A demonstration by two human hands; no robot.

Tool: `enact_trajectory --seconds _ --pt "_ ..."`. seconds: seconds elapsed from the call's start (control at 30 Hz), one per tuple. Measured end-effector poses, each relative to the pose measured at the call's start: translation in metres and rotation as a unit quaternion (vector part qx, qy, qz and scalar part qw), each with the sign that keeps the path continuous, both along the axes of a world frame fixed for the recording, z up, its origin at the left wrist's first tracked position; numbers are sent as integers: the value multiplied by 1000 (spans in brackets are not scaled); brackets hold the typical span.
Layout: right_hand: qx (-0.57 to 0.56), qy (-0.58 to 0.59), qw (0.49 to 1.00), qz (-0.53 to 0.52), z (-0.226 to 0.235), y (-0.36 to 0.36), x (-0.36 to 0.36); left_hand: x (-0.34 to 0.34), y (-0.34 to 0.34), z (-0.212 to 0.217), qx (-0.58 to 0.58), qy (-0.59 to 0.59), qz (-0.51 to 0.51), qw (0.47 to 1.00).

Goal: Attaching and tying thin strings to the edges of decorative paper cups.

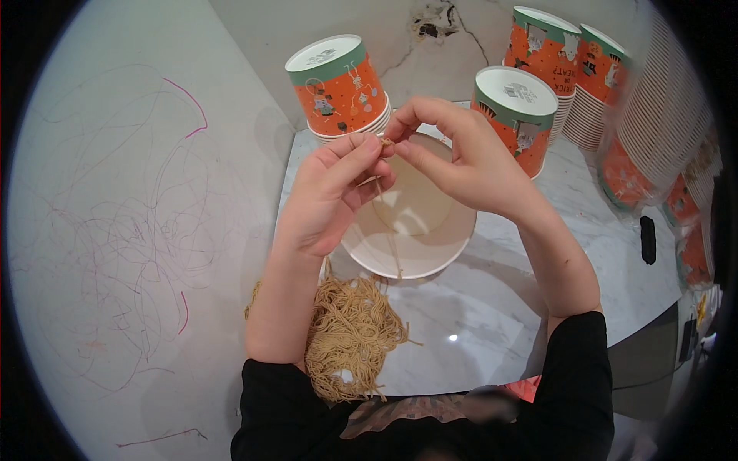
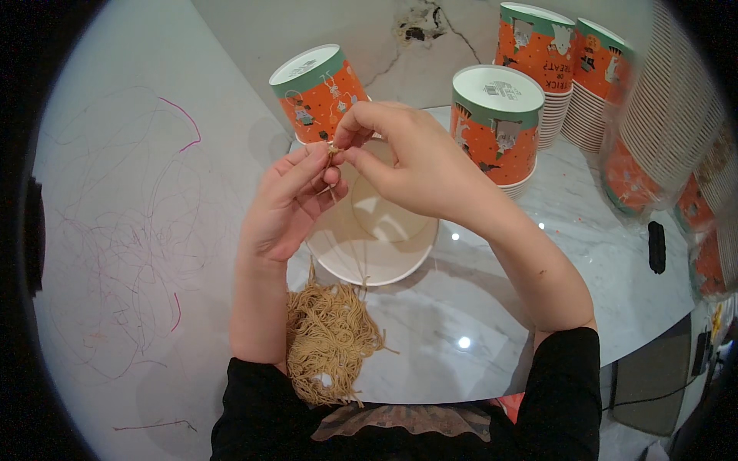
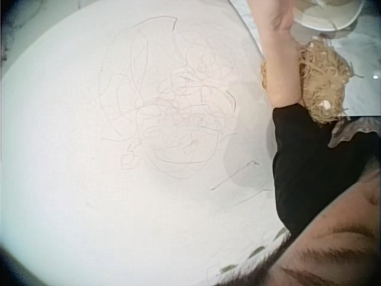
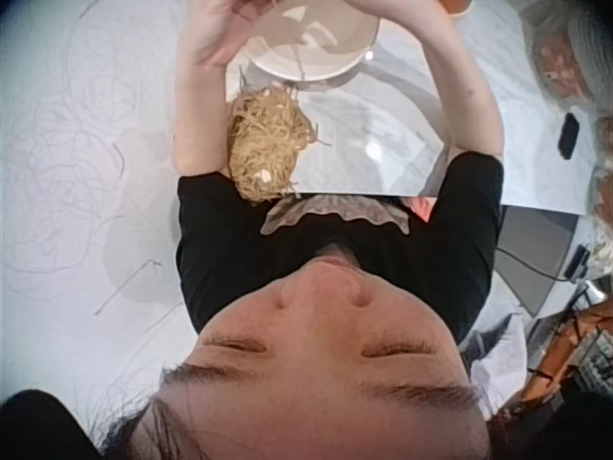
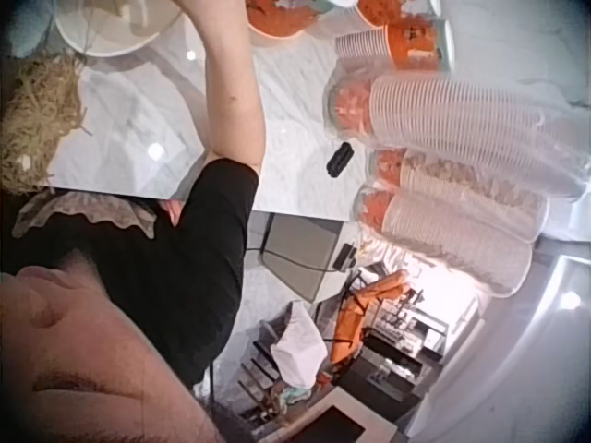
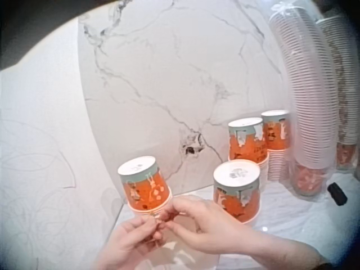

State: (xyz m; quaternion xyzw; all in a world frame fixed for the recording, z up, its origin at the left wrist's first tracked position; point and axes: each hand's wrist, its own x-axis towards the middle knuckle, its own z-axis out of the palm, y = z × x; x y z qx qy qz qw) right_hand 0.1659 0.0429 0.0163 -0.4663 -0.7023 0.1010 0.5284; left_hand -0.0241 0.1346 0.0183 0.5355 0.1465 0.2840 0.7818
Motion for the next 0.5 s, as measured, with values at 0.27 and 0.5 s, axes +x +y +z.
enact_trajectory --seconds 0.27,0.5 --pt "9 -5 1000 28 5 -4 -2 -9 1 8 45 22 -5 999" --pt "28 10 999 32 4 -1 -2 -8 4 11 33 -7 -12 999"
